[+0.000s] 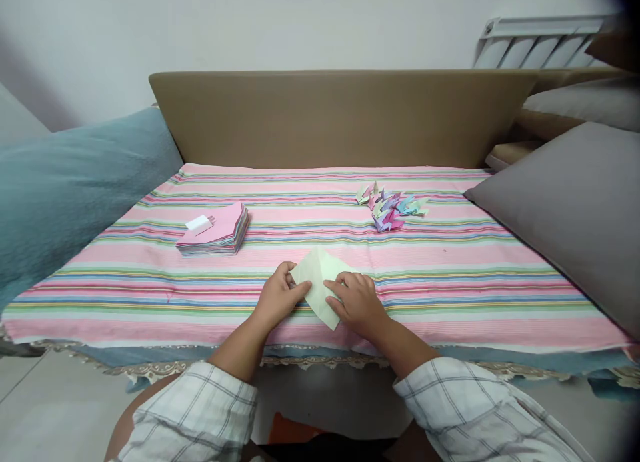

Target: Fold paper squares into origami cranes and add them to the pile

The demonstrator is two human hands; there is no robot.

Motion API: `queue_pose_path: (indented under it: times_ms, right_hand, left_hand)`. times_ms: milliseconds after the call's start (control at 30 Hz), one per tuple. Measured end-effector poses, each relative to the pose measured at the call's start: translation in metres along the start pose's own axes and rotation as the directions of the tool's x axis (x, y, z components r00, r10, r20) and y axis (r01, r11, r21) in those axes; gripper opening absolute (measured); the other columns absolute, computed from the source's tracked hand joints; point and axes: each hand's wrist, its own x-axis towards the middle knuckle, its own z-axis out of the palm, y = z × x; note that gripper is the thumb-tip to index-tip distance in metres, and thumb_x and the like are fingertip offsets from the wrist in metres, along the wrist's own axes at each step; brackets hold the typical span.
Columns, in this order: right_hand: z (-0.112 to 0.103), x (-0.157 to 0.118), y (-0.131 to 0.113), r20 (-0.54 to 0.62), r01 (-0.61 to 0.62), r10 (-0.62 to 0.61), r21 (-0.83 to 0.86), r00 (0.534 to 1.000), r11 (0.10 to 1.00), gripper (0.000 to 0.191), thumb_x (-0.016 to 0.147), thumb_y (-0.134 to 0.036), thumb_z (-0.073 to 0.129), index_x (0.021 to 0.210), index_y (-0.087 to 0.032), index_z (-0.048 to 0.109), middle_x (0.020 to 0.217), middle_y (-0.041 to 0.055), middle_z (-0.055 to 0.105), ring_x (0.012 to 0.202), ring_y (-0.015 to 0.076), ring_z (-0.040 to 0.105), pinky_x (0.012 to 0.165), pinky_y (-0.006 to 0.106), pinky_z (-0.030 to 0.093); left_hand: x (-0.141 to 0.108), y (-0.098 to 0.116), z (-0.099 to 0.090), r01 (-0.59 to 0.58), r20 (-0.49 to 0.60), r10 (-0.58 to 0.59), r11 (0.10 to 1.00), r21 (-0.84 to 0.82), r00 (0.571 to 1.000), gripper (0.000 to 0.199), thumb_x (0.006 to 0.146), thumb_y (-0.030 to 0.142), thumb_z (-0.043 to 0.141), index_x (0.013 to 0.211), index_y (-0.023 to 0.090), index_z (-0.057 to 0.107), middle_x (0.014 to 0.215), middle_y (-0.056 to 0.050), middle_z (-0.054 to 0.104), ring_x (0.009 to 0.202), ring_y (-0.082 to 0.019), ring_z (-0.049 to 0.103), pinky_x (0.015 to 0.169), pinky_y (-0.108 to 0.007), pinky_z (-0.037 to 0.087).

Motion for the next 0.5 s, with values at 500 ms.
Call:
queue_pose_path:
  times_ms: [500]
  right_hand:
    - [-0.001, -0.001, -0.002, -0.036, -0.029, 0.029, 0.003, 0.999, 1.000, 0.034, 0.088, -0.039, 0.046, 0.119, -0.027, 0.056, 0.108, 0.0071, 0.056, 0.098, 0.0229, 0.046, 0.086, 0.039, 0.028]
  left_hand:
    - [-0.010, 0.004, 0.020, -0.045, -0.073, 0.103, 0.829, 0.558, 0.992, 0.030, 0.071, 0.027, 0.056, 0.099, 0.021, 0.048, 0.063, 0.004, 0.057, 0.064, -0.018, 0.057, 0.066, -0.030, 0.039]
